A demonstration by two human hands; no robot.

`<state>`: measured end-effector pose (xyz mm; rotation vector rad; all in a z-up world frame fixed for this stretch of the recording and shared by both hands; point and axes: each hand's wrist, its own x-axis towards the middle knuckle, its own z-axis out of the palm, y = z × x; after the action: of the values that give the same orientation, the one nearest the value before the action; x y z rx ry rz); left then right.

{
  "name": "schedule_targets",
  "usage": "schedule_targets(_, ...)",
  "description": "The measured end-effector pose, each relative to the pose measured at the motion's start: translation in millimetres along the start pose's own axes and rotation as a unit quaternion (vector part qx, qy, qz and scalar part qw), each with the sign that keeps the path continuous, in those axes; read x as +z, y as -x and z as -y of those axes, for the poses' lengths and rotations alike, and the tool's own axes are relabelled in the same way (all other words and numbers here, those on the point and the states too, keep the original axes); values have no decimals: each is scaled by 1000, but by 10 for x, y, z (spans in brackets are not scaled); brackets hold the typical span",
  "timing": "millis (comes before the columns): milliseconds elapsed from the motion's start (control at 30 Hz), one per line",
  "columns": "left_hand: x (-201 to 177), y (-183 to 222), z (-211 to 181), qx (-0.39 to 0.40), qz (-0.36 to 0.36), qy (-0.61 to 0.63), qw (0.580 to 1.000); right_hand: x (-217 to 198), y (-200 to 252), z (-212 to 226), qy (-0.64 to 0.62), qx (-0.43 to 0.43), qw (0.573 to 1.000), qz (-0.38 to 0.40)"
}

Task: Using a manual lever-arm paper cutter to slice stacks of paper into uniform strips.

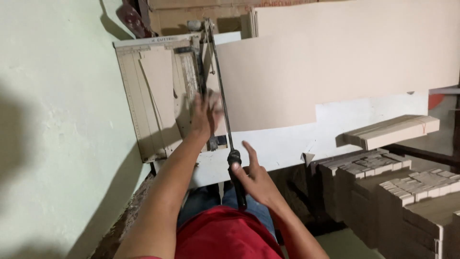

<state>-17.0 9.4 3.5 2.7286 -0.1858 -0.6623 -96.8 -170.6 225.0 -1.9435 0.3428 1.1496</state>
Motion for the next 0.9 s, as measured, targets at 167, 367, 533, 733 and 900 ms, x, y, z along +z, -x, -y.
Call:
schedule_targets(167, 216, 138, 36, 292, -43, -174, 939, 166, -1303, -1411, -377, 83, 915, -118)
schedule_targets(367, 801, 329, 1138, 331, -261, -118, 899, -361, -1874, -1632, -564, 33, 809, -165)
schedule_targets(533, 76, 437, 1351, 17, 138, -163, 977, -402, -1829, -1968, -591, -5, 780, -205)
schedule_targets(733, 222, 299, 1369, 133, 21, -197, 971, -44, -2015, -1964, -466, 23, 864, -191)
schedule_targets(900, -382, 159, 330, 5, 60, -37, 998, -8, -2127, -1858, -402, 29, 891, -209)
